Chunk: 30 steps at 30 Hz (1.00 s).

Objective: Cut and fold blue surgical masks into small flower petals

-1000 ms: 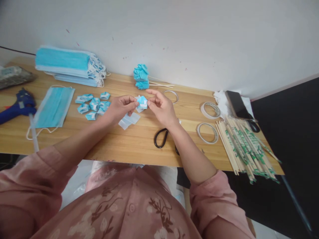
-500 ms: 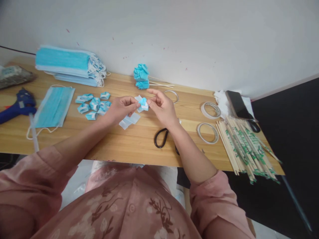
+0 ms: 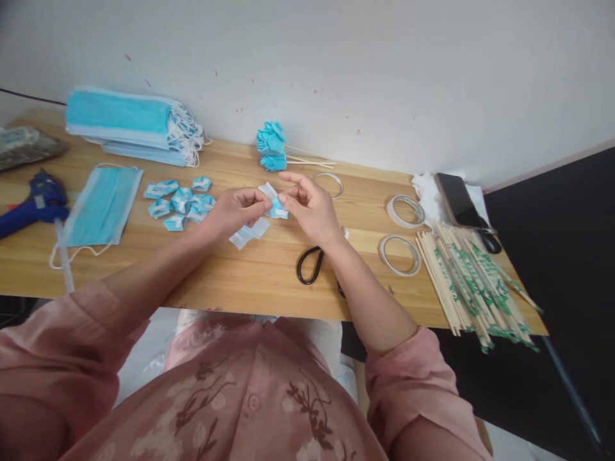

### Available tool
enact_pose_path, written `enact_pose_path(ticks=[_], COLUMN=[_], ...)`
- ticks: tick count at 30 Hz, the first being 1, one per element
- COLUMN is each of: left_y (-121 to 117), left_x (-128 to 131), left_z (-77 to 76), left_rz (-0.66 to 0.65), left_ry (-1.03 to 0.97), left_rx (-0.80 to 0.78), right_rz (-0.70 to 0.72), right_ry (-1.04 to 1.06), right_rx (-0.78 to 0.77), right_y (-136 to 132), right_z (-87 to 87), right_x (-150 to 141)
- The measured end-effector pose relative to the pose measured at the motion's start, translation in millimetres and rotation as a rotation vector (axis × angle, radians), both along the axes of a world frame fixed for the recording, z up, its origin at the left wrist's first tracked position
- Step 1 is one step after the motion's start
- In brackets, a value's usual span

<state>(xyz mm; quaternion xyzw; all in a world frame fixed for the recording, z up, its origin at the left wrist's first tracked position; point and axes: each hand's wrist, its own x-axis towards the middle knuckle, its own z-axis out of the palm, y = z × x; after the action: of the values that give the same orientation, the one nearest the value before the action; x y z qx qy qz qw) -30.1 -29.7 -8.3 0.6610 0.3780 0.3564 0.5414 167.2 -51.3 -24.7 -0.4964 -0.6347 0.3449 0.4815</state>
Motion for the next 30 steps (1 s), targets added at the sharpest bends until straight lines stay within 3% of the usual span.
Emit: enact_pose_path(ticks=[9, 22, 30], left_y=[26, 17, 15], left_x=[-18, -10, -9], left_z=[0.8, -2.4, -4.1], left_rz=[0.255, 0.203, 0.164], left_ry=[-0.12, -0.048, -0.052], left_rx=[0.0, 0.019, 0.022], right_rz=[-0.143, -0.099, 0.085], right_ry=[0.159, 0.122, 0.125], right_rx=[0.036, -0.005, -0.021], right_y=[4, 9, 7], right_z=[7.0, -3.8, -7.1], right_x=[7, 8, 3])
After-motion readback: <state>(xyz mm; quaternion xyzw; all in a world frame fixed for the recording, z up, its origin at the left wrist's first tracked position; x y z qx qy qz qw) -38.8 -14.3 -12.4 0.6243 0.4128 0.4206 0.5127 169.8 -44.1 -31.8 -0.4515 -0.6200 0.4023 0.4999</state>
